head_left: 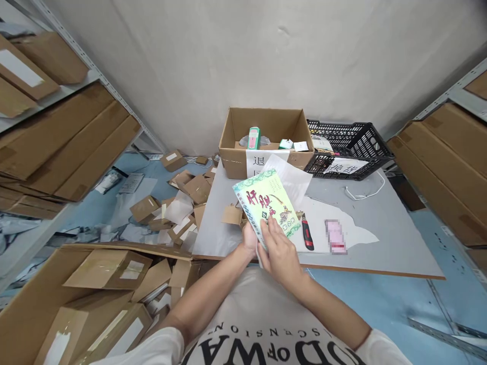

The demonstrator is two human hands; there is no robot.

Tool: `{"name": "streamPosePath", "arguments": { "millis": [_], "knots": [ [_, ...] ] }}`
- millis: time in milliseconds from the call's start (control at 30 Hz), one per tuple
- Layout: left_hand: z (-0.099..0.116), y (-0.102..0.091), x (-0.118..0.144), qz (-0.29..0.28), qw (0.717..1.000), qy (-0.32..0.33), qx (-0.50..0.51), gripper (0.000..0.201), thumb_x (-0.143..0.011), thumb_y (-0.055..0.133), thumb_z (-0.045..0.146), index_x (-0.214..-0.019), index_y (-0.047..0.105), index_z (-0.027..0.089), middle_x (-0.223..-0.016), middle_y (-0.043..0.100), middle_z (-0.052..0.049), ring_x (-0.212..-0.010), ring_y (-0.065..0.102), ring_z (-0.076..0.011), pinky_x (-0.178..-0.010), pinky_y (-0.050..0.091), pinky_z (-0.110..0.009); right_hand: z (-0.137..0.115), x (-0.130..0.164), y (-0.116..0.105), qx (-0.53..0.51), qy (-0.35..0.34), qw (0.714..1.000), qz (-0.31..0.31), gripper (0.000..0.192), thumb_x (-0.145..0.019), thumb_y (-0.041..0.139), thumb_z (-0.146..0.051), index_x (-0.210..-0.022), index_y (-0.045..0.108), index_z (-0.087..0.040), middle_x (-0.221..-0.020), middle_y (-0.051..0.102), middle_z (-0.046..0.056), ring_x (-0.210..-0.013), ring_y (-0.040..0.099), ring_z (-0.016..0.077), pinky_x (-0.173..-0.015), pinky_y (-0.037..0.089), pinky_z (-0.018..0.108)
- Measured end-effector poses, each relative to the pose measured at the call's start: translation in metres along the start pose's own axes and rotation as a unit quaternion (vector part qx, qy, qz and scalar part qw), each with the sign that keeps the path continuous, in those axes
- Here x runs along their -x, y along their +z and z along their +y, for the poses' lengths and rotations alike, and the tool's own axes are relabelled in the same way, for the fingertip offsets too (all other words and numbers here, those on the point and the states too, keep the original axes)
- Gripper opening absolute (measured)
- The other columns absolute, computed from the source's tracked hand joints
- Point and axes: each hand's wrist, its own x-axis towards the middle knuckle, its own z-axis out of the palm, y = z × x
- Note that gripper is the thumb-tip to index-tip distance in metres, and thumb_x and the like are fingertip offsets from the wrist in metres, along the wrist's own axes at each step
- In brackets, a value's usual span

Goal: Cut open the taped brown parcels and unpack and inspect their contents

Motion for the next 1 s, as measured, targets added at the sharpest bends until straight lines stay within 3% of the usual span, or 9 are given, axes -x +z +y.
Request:
{"name": "streamPosePath", "arguments": {
  "millis": [67,133,233,300,400,533,667,800,1000],
  "knots": [
    [0.015,0.0,0.0,-0.016,0.999,-0.028,0.02,0.051,-0.076,0.048,0.055,-0.104,0.066,0.016,-0.108,0.069,-0.01,-0.117,0.054,-0.0332,-0.099,0.043,-0.047,-0.001,-0.002,-0.006,-0.014,-0.043,0.998,-0.034,0.062,-0.082,0.057,-0.032,-0.141,0.041,-0.021,-0.149,0.032,0.007,-0.137,0.03,0.0308,-0.112,0.027,0.052],
    [0.028,0.0,0.0,-0.036,0.998,-0.049,0.031,0.053,-0.075,0.05,0.054,-0.108,0.065,0.015,-0.11,0.068,-0.011,-0.118,0.053,-0.035,-0.1,0.041,-0.05,0.007,-0.007,-0.016,-0.035,-0.05,0.998,-0.024,0.06,-0.081,0.059,-0.036,-0.138,0.045,-0.024,-0.146,0.038,0.006,-0.135,0.033,0.0303,-0.113,0.023,0.055],
    [0.038,-0.005,0.001,-0.079,0.992,-0.084,0.043,0.057,-0.074,0.053,0.055,-0.113,0.061,0.015,-0.118,0.064,-0.013,-0.121,0.05,-0.0374,-0.101,0.037,-0.054,0.029,-0.012,-0.029,-0.064,0.044,0.994,0.076,0.056,-0.08,0.062,-0.036,-0.133,0.05,-0.026,-0.143,0.044,0.006,-0.134,0.034,0.0307,-0.113,0.021,0.056],
    [0.039,-0.009,0.001,-0.09,0.99,-0.101,0.044,0.058,-0.074,0.054,0.056,-0.114,0.061,0.014,-0.119,0.064,-0.014,-0.12,0.049,-0.0389,-0.1,0.035,-0.057,0.045,-0.014,-0.034,-0.127,0.134,0.977,0.105,0.061,-0.076,0.067,-0.039,-0.133,0.05,-0.024,-0.139,0.048,0.009,-0.129,0.041,0.0319,-0.109,0.029,0.054],
    [0.036,-0.017,-0.003,-0.09,0.988,-0.122,0.038,0.057,-0.073,0.056,0.056,-0.11,0.063,0.014,-0.114,0.066,-0.015,-0.118,0.051,-0.0405,-0.099,0.035,-0.059,0.062,-0.012,-0.036,-0.298,0.215,0.929,0.034,0.063,-0.072,0.071,-0.04,-0.129,0.051,-0.021,-0.126,0.059,0.011,-0.115,0.055,0.0288,-0.099,0.043,0.047],
    [0.031,-0.02,-0.009,-0.103,0.982,-0.155,0.037,0.06,-0.072,0.055,0.059,-0.11,0.063,0.014,-0.111,0.067,-0.015,-0.114,0.054,-0.0406,-0.098,0.036,-0.059,0.068,-0.006,-0.03,-0.457,0.293,0.838,-0.056,0.061,-0.071,0.072,-0.041,-0.124,0.05,-0.023,-0.117,0.064,0.009,-0.102,0.063,0.0257,-0.08,0.055,0.039],
    [0.03,-0.019,-0.014,-0.112,0.977,-0.177,0.036,0.063,-0.073,0.055,0.062,-0.113,0.062,0.014,-0.112,0.067,-0.015,-0.11,0.057,-0.0396,-0.096,0.038,-0.057,0.07,-0.002,-0.024,-0.515,0.361,0.776,-0.05,0.072,-0.067,0.075,-0.044,-0.13,0.044,-0.027,-0.114,0.066,0.008,-0.083,0.068,0.0245,-0.056,0.058,0.034],
    [0.031,-0.021,-0.018,-0.087,0.983,-0.16,0.021,0.063,-0.075,0.054,0.063,-0.116,0.061,0.015,-0.111,0.068,-0.014,-0.109,0.058,-0.0378,-0.096,0.04,-0.055,0.075,0.0,-0.022,-0.536,0.362,0.762,-0.014,0.074,-0.067,0.074,-0.045,-0.132,0.043,-0.028,-0.114,0.066,0.008,-0.079,0.069,0.0227,-0.051,0.058,0.031],
    [0.036,-0.039,-0.027,0.006,0.999,-0.024,-0.043,0.053,-0.076,0.061,0.056,-0.113,0.062,0.018,-0.104,0.07,-0.011,-0.11,0.059,-0.0339,-0.096,0.044,-0.049,0.089,0.002,-0.03,-0.544,0.36,0.758,0.011,0.07,-0.068,0.074,-0.043,-0.13,0.046,-0.027,-0.112,0.067,0.007,-0.079,0.069,0.023,-0.05,0.059,0.031]
  ]
}}
